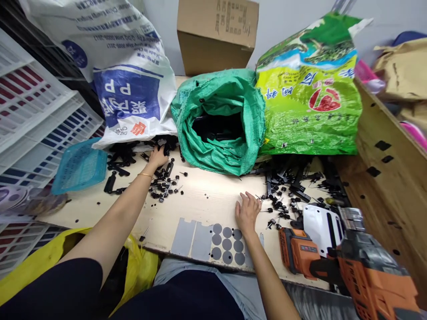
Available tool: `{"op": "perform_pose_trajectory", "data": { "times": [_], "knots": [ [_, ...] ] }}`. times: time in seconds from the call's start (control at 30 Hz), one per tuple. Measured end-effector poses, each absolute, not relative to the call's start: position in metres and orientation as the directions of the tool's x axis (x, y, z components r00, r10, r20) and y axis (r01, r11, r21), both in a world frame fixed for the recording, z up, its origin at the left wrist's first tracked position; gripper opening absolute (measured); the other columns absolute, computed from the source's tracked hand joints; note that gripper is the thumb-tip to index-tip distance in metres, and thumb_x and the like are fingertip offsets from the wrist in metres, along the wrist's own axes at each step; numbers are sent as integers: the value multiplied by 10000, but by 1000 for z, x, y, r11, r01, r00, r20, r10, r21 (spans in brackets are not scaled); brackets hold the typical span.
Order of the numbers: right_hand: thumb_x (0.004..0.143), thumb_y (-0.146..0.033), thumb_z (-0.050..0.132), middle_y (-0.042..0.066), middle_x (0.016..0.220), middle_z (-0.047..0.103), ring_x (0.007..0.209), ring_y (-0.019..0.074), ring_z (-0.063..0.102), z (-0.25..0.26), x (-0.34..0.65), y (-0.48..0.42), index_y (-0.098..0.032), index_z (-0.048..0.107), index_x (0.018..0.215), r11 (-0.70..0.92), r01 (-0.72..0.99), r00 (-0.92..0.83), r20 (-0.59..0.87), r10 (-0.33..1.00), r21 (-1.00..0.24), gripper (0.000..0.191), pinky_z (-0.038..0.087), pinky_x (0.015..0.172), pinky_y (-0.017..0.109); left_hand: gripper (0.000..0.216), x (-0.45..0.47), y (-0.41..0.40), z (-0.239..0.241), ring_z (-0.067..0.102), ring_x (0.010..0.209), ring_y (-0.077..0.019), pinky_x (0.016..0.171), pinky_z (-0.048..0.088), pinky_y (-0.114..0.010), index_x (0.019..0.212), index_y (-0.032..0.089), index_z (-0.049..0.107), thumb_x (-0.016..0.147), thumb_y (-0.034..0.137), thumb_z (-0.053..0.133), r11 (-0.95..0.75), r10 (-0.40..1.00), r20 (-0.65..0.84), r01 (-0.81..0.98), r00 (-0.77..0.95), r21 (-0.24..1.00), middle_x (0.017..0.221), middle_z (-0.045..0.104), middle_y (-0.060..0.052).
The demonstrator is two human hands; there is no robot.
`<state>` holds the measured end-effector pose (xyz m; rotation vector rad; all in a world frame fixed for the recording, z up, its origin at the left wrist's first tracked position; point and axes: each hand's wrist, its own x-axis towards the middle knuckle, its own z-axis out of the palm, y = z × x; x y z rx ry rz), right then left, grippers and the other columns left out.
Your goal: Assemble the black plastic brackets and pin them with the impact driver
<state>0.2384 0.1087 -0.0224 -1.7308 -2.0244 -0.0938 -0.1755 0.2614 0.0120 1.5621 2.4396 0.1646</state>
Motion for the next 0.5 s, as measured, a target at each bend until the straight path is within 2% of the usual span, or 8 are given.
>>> {"op": "perform_pose_trajectory", "data": {
  "times": [0.1,0.2,0.37,0.5],
  "knots": [
    [901,-291,390,152,1191,533,1130,272,457,3,215,139,-175,538,1183,330,890,-164,454,876,-314,339,346,987,444,677,-167,249,1,352,1296,-397,1009,386,-485,1449,168,304,803,245,491,392,919,-45,896,-391,209,1489,271,-183],
    [903,-306,400,170,1227,503,1168,276,421,32,178,197,-137,527,1214,429,837,-257,447,857,-341,376,346,997,423,665,-161,239,-9,348,1289,-395,1003,389,-494,1448,137,307,808,224,464,359,931,10,918,-366,171,1487,276,-190],
    [844,-313,499,179,1326,442,1204,321,382,54,116,315,-131,489,1280,353,879,-286,237,928,-321,472,361,975,435,659,-156,234,-18,360,1280,-369,1028,371,-480,1442,123,324,799,183,452,332,930,120,934,-347,130,1472,309,-189],
    [800,-454,572,184,1336,439,1208,360,398,48,80,388,-163,446,1331,278,920,-264,87,961,-275,618,346,976,506,655,-155,236,-23,377,1263,-360,1037,367,-470,1431,105,342,788,164,450,313,931,165,944,-327,104,1457,331,-193]
  ]
}}
